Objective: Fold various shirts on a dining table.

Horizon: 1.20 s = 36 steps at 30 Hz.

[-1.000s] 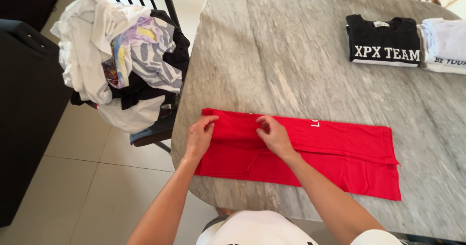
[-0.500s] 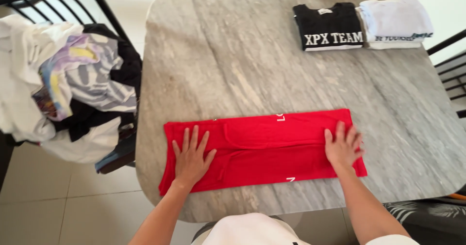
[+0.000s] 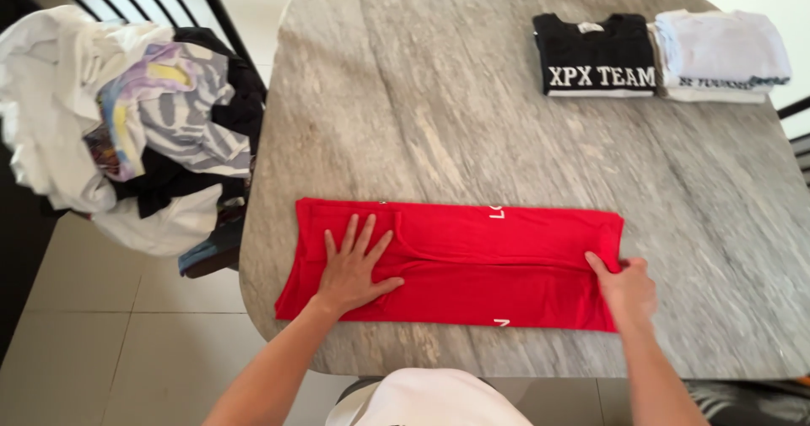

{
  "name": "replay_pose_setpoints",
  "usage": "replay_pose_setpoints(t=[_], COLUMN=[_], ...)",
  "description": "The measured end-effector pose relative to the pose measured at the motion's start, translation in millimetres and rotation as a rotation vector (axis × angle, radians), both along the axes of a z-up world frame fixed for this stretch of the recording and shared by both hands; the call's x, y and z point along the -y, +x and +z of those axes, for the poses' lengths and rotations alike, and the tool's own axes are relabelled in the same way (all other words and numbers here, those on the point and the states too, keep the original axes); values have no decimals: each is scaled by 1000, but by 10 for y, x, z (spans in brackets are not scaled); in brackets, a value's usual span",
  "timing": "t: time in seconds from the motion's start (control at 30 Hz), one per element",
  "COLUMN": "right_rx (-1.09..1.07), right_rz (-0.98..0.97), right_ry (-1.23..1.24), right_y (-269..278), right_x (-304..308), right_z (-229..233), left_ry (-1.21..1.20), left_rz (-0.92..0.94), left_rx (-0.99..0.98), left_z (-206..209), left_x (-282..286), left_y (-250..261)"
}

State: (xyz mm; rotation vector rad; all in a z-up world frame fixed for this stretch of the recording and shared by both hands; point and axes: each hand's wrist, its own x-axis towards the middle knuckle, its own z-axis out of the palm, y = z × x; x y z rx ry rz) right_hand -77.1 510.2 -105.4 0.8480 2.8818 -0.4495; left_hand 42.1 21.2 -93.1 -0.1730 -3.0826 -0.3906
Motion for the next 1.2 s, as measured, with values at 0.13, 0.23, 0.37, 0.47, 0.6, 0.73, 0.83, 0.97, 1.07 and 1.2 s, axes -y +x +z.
replay_pose_setpoints(t=[0.13,0.23,0.37,0.47,0.6,0.73,0.83,0.97,1.07,1.2], right_rx=[24,85,-128,-153,-14,99,309,463,386,58], right_rz=[-9,-270,-138,-57,43,279,585,651,588,496], right_ry=[-402,-1307,-1444,-1486,-1439,-1412,-1060,-1014,-976,-832], right_y=[-251,-248,-195,-158,-168,-2,174,311,303,188], right_x=[-550,-665,-745,-427,405,1575,2251,2501,2241,1696], right_z=[-124,442,769,1144,1372,1227,963,751,637,487], left_ry=[7,31,124,255,794,1569,1695,1600,1417,1202], left_rz=[9,-21,-55,-91,-19,341,725,692,509,457], left_rx=[-49,-55,-68,-204,-176,148,598,466,197,8], left_z=[-128,-169,-197,-211,-272,-139,241,-129,-228,-201], left_x=[-165,-453,-919,-1106,-1083,-721,-456,-429,-504,-440], left_y=[-92,-259,-405,-396,-326,-391,-338,-367,-339,-307])
